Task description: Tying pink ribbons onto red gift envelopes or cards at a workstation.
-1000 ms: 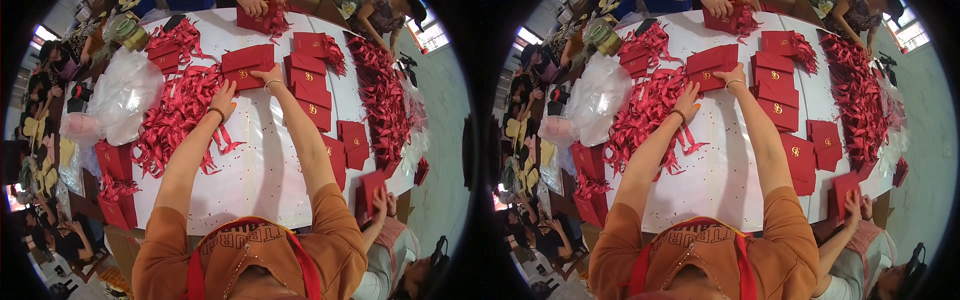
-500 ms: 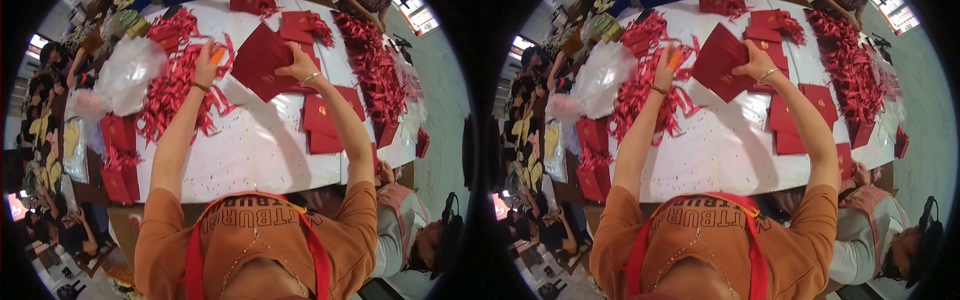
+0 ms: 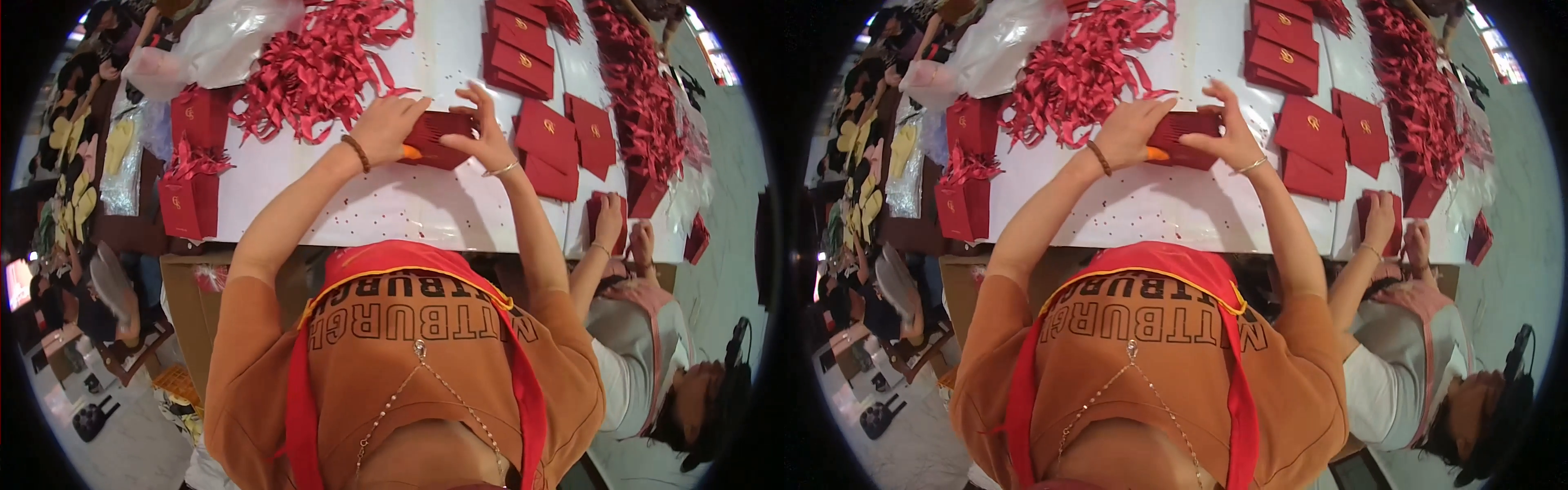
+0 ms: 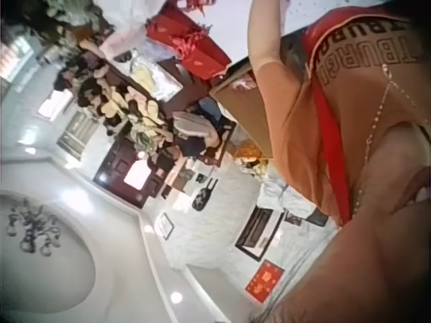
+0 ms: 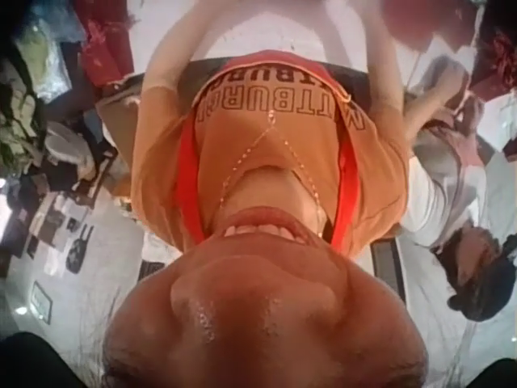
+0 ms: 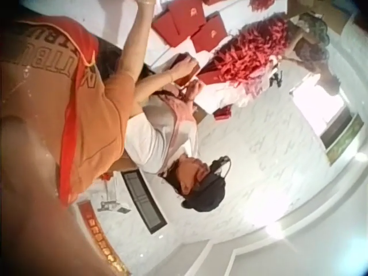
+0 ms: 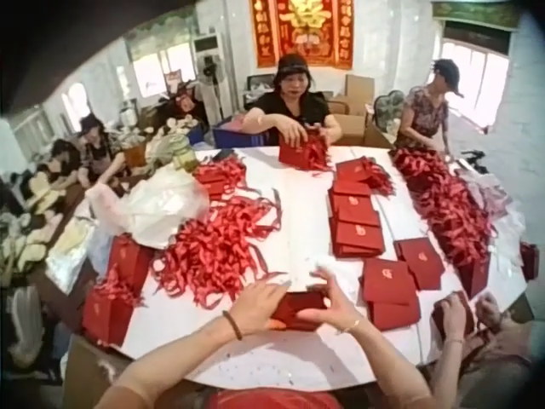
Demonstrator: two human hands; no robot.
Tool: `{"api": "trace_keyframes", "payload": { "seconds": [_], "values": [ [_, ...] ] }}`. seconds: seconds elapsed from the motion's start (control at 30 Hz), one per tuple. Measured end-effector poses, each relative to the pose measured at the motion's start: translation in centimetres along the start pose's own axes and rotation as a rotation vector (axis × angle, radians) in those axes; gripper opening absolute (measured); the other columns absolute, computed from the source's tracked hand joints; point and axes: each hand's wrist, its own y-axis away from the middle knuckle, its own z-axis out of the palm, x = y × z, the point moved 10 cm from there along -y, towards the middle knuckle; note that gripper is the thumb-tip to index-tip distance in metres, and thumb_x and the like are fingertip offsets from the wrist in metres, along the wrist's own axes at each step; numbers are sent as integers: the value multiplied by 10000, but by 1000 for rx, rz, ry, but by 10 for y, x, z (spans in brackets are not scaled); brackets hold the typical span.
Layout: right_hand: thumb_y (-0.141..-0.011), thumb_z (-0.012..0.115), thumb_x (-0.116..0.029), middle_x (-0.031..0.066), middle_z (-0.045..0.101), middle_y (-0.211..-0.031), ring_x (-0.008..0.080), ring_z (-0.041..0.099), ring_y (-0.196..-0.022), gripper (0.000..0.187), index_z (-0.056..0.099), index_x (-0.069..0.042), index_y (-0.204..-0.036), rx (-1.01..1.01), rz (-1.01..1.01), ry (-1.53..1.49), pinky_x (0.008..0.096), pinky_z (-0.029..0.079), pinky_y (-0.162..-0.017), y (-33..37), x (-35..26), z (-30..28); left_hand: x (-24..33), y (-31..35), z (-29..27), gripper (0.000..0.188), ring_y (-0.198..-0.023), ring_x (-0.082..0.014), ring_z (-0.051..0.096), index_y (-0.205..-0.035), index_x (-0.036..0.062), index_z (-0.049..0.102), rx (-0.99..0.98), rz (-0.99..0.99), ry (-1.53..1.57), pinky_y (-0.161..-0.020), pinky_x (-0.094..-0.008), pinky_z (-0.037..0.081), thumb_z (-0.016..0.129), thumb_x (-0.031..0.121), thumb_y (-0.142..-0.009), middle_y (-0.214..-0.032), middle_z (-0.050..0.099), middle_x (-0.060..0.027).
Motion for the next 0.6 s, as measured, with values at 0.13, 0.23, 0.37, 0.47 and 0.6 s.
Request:
{"api": "trace_keyframes", "payload": {
  "seconds": [0.13,0.23,0.37,0.47,0.6],
  "values": [
    [-548,823,-221,160,193,-1404,266,226,-1296,1197,-23,-130,-1389,-75,18,-25,377,270,-1029,27,52,5,3,3,7,737,-949,-276,508,-1189,62,437,-24,-63,-133,-749,-420,406,758,301,-571,-1027,531,-105],
    [-525,837,-213,165,224,-1390,252,259,-1282,1217,-19,-99,-1383,46,63,132,363,272,-1028,27,76,10,12,0,9,713,-951,-264,503,-1202,102,432,-7,-48,-166,-730,-414,417,746,290,-590,-1022,532,-95],
    [-512,847,-203,167,378,-1278,232,425,-1161,1169,57,-69,-1363,240,71,15,352,354,-973,16,72,2,13,2,17,696,-949,-268,520,-1197,82,434,-78,-107,-238,-739,-380,431,739,288,-606,-1017,530,-108],
    [-527,843,-237,156,465,-1152,230,493,-1054,1100,123,-67,-1341,146,182,86,333,393,-918,12,69,9,2,6,9,641,-899,-283,550,-1160,76,465,-28,-173,-150,-732,-365,444,738,271,-614,-983,554,-120],
    [-561,821,-314,176,489,-1090,264,508,-995,1045,162,-78,-1336,396,-49,279,338,422,-839,14,21,-17,-16,27,-4,507,-879,-267,592,-1103,40,511,-10,-544,262,-737,-341,469,725,181,-666,-999,598,-120]
  ]
}}
